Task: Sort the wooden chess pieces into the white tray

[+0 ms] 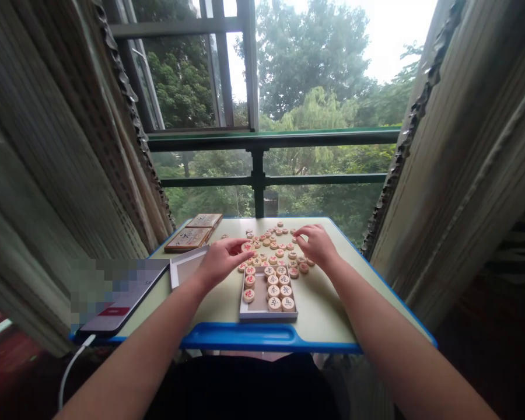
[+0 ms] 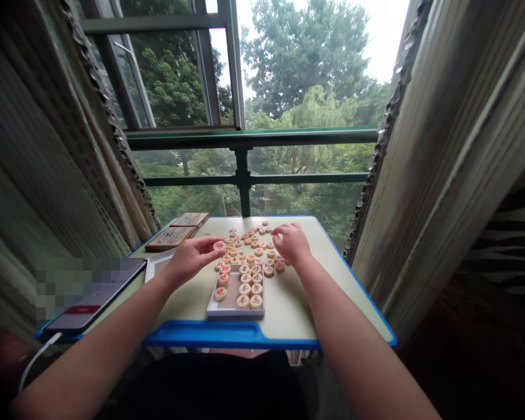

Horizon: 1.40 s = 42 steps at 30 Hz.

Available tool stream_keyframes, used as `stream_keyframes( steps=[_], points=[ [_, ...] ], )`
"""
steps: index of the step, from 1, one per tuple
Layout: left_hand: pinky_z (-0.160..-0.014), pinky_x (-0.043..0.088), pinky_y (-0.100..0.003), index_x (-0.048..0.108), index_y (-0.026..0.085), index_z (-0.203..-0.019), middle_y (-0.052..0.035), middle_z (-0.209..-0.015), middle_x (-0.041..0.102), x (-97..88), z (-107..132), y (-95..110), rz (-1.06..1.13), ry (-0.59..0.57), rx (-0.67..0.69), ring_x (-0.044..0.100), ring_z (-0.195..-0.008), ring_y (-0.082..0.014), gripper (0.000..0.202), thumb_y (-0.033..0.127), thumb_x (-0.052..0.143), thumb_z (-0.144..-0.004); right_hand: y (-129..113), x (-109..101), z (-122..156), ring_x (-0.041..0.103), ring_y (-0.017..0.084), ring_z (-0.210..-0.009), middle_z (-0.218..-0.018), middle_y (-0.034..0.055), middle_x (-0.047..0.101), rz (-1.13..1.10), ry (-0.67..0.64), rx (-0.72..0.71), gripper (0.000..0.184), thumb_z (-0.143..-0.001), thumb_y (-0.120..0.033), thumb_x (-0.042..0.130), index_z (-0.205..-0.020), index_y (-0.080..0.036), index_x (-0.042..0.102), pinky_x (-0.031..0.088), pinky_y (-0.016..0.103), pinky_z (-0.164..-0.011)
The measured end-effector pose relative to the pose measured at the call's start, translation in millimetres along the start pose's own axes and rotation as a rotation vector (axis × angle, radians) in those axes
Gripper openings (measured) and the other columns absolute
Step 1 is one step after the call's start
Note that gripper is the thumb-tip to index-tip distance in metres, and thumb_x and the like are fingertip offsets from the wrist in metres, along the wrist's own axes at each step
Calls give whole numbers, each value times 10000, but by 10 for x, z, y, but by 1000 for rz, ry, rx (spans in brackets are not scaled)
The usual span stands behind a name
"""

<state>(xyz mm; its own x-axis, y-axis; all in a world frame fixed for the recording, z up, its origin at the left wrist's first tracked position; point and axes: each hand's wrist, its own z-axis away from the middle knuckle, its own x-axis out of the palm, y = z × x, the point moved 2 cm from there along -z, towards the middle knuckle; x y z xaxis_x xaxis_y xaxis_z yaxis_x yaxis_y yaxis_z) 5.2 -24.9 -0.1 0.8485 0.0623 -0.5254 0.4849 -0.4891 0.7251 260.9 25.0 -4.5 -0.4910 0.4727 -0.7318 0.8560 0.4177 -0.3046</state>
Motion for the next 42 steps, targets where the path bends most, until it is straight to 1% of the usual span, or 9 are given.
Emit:
stream_keyframes(
  steps=[7,11,15,19,22,24,26,33,42],
  points=[
    [-730,525,-305,650,139,-1066,-71,-883,692,57,346,-131,124,236,-80,636,-749,-166,438,362,679,-690,0,63,63,549,210,-910,-890,61,688,-19,-55,-2,215,-764,-162,506,-794,-185,718,383,350,-915],
    [-651,505,-278,656,132,-978,-59,-778,674,99,417,-178,3,331,-102,621,-698,-163,358,341,676,-687,-125,-33,75,535,228,-987,-1028,90,632,-97,42,-35,278,-732,-180,522,-949,-184,696,406,369,-919],
    [-617,469,-264,639,165,-869,-10,-690,612,123,412,-143,-169,267,1,549,-603,-129,287,386,677,-691,-371,-219,82,583,181,-803,-1033,96,596,-293,54,51,295,-735,-238,508,-967,-179,680,477,328,-773],
    [-692,473,-292,640,164,-851,-34,-750,588,71,459,-105,-248,292,55,552,-692,-157,266,383,674,-704,-566,-340,358,564,157,-691,-993,89,613,-369,114,123,354,-731,-292,516,-1036,-163,639,480,321,-713],
    [-756,476,-318,650,170,-902,-59,-843,604,7,511,-101,-208,329,38,566,-752,-172,255,341,672,-714,-494,-321,693,562,166,-658,-987,107,619,-350,201,312,508,-718,-321,524,-1189,-130,538,483,321,-662],
    [-781,474,-331,659,177,-937,-71,-913,617,-24,535,-105,-193,333,29,568,-802,-185,266,323,669,-715,-377,-275,877,589,189,-698,-918,110,643,-278,160,504,481,-722,-310,503,-1155,-108,560,482,314,-668],
    [-793,471,-333,661,169,-979,-80,-954,636,-40,552,-104,-184,316,34,565,-796,-183,281,300,647,-731,-296,-246,973,605,197,-702,-883,124,658,-233,142,579,412,-759,-280,427,-1082,-96,604,480,314,-657],
    [-746,473,-313,651,180,-1091,-51,-805,675,-31,583,-78,-160,257,31,562,-710,-168,379,334,602,-748,-401,-178,939,624,182,-837,-875,66,693,-133,-2,505,223,-753,-225,492,-856,-170,681,447,264,-771],
    [-730,489,-298,676,154,-1019,-65,-843,682,10,549,-185,76,157,-113,604,-771,-168,392,367,617,-695,-450,-149,953,610,176,-900,-945,63,691,-62,-86,406,218,-780,-185,483,-875,-184,680,421,266,-818]
  ],
)
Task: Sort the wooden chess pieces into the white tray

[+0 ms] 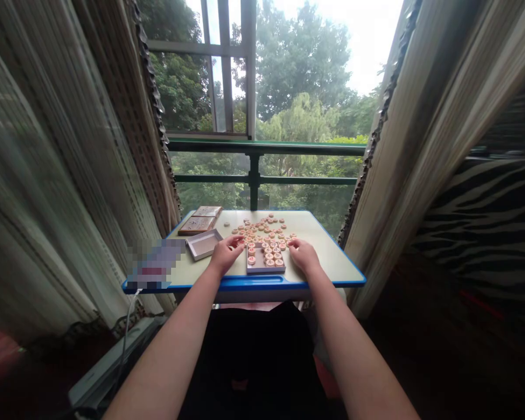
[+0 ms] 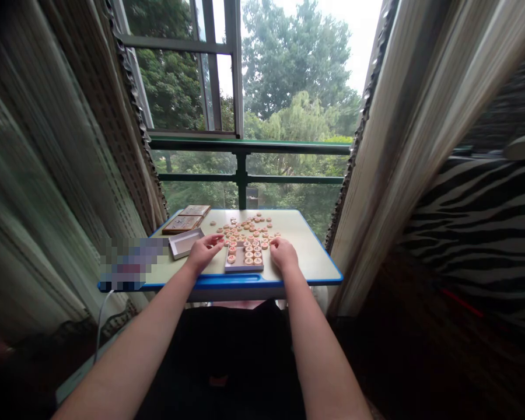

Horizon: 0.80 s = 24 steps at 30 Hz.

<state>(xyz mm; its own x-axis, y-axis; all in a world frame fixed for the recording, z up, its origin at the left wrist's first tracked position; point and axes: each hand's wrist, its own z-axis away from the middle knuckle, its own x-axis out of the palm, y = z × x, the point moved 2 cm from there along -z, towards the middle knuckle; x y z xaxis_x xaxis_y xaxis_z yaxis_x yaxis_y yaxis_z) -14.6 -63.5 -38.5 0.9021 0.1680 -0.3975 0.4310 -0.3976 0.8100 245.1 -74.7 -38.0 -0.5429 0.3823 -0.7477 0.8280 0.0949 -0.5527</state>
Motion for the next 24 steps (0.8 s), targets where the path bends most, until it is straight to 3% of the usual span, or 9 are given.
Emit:
stream_keyframes(
  steps=[6,12,18,24],
  points=[
    [-741,495,-309,648,140,-1070,-67,-838,677,31,6,-20,75,-58,-19,610,-771,-165,435,316,625,-673,15,-23,4,626,167,-870,-918,43,702,-19,0,-6,215,-781,-193,488,-861,-197,687,439,255,-791],
    [-682,480,-281,675,158,-922,-63,-917,647,26,38,49,31,-93,29,544,-695,-131,400,411,695,-613,13,-25,4,630,165,-850,-892,40,707,-39,-1,0,207,-783,-204,487,-836,-194,687,439,249,-770],
    [-560,410,-229,681,164,-817,7,-724,554,21,107,162,-71,-200,30,390,-561,-87,366,451,705,-591,-8,-59,24,630,167,-835,-877,44,710,-57,-12,3,209,-790,-221,480,-804,-187,685,436,243,-752],
    [-641,429,-257,666,176,-787,-10,-811,546,74,103,166,-137,-272,87,473,-667,-123,308,410,709,-590,-13,-62,26,630,166,-820,-863,42,711,-78,-8,12,211,-785,-222,478,-793,-189,686,436,241,-736]
  ],
)
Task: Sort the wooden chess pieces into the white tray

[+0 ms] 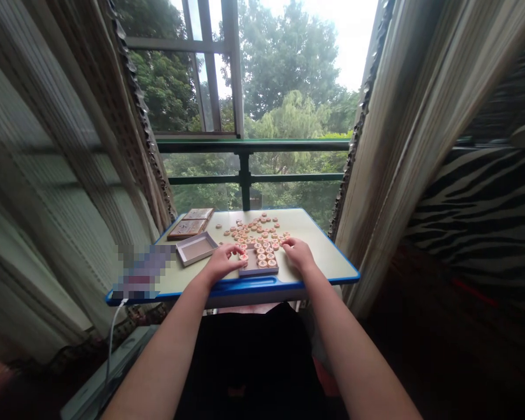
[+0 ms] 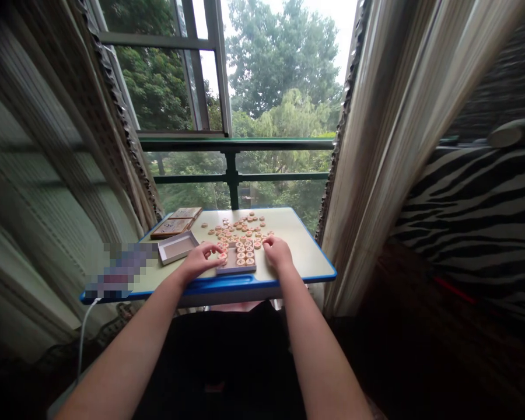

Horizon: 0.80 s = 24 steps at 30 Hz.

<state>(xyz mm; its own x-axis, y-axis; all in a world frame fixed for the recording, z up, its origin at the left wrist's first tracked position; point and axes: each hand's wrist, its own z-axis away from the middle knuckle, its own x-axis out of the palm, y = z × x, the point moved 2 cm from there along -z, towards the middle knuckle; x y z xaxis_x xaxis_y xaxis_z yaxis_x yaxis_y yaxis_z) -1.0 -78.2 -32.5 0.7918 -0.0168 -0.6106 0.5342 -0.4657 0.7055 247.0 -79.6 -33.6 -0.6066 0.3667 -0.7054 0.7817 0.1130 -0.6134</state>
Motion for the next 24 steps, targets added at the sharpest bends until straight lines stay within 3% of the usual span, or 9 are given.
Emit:
stream_keyframes(
  steps=[8,24],
  points=[
    [-851,436,-336,665,199,-767,-35,-875,555,51,-3,17,-183,21,145,558,-863,-201,174,302,673,-627,9,-4,-5,634,167,-836,-870,37,712,-44,11,6,205,-784,-229,484,-787,-194,686,438,245,-750],
    [-809,446,-323,599,193,-742,-16,-824,566,66,-26,-3,-235,35,131,559,-818,-185,181,319,657,-626,48,16,-20,629,162,-819,-857,34,710,-83,9,21,197,-775,-237,490,-777,-192,682,434,237,-743]
  ],
)
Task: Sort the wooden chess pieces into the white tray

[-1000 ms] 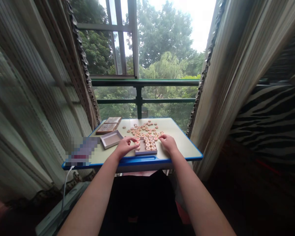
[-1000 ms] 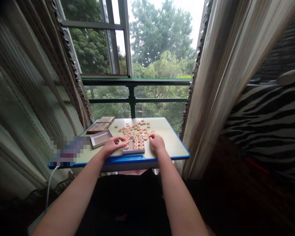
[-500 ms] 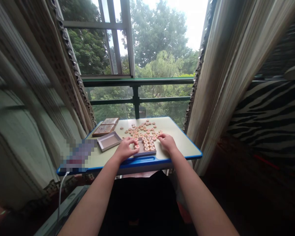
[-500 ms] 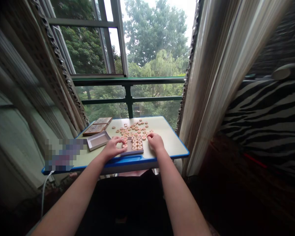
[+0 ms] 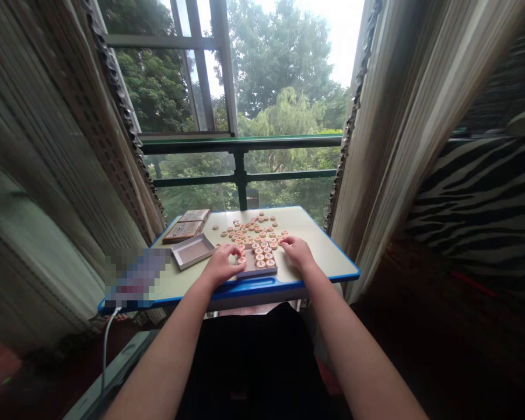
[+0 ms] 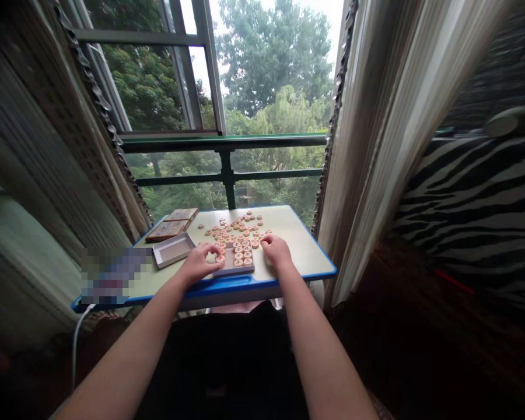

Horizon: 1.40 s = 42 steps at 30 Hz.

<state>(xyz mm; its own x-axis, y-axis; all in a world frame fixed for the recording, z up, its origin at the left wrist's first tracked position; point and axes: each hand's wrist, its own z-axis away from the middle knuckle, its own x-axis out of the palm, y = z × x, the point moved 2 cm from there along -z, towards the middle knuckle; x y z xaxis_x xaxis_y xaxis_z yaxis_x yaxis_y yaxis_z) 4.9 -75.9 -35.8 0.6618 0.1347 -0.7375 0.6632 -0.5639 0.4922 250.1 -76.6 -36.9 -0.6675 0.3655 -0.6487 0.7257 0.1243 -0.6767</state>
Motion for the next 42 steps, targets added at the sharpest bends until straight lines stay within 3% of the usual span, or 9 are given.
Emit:
stream_keyframes(
  steps=[10,26,42],
  points=[
    [-808,441,-311,597,195,-726,-18,-824,579,5,-2,-3,-4,-11,12,553,-821,-179,139,305,640,-653,58,44,-46,623,165,-828,-865,25,706,-2,1,11,191,-767,-241,503,-794,-208,690,432,247,-766],
    [-774,453,-308,573,191,-844,-23,-887,571,35,-26,-76,0,-24,-36,551,-827,-182,266,301,647,-613,55,46,-37,625,169,-830,-865,34,704,-22,3,16,192,-762,-230,495,-794,-201,683,432,251,-763],
    [-762,445,-313,578,194,-840,-19,-875,559,30,-28,-84,34,-45,-70,538,-813,-180,283,323,663,-603,63,44,-40,621,162,-809,-845,26,702,-34,4,31,192,-758,-242,502,-792,-205,687,434,250,-766]
  ],
)
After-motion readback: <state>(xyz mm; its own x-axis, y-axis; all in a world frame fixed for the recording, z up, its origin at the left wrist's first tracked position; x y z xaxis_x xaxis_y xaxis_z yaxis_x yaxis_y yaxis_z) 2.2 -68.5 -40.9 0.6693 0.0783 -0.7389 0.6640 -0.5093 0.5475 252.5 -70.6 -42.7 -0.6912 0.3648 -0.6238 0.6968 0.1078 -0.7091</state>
